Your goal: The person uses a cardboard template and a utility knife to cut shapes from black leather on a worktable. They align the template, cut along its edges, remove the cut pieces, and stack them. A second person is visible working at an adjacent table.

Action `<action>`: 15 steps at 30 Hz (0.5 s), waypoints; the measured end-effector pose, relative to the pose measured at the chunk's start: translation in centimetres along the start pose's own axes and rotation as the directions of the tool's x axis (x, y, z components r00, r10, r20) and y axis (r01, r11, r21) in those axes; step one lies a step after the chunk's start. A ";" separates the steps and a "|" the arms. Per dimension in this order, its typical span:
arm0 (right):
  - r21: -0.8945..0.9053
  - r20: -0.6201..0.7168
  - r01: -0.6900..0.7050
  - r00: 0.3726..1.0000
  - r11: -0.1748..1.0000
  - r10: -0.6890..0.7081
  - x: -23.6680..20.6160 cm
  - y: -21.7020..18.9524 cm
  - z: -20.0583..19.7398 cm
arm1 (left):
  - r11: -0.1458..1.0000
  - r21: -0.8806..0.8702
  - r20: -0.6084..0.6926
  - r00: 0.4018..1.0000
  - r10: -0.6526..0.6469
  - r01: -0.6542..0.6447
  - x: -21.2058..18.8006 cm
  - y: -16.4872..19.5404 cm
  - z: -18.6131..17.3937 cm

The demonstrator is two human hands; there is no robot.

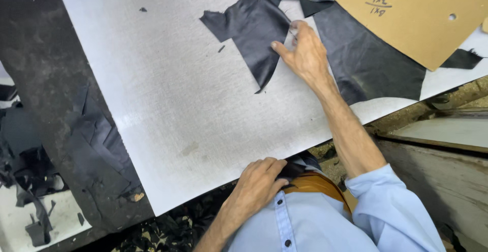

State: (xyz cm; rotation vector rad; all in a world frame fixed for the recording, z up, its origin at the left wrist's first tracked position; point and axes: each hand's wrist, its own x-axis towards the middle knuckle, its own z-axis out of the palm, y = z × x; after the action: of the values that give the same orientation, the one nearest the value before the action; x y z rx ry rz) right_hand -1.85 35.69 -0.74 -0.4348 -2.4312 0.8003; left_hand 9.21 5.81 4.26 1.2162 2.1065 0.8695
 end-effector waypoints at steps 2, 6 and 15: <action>-0.056 0.183 -0.150 0.970 0.987 0.158 1.9 0.8 1.2 | 0.995 -0.088 -0.035 0.998 0.053 -0.056 -0.6 1.7 -2.0; 0.115 0.213 -0.114 0.973 0.987 0.087 3.2 2.5 -1.4 | 0.918 -0.353 -0.003 0.982 0.191 -0.180 -3.7 4.5 -5.9; -0.381 0.096 0.081 0.994 0.921 -0.048 2.6 5.6 -12.0 | 0.729 -0.620 -0.026 0.936 0.351 -0.291 -3.8 6.4 -8.0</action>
State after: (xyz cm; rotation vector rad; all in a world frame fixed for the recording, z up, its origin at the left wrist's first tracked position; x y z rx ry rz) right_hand 3.82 46.56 4.95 -0.4703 -2.6725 0.3124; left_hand 8.43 2.77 14.73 1.2263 1.3558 1.4835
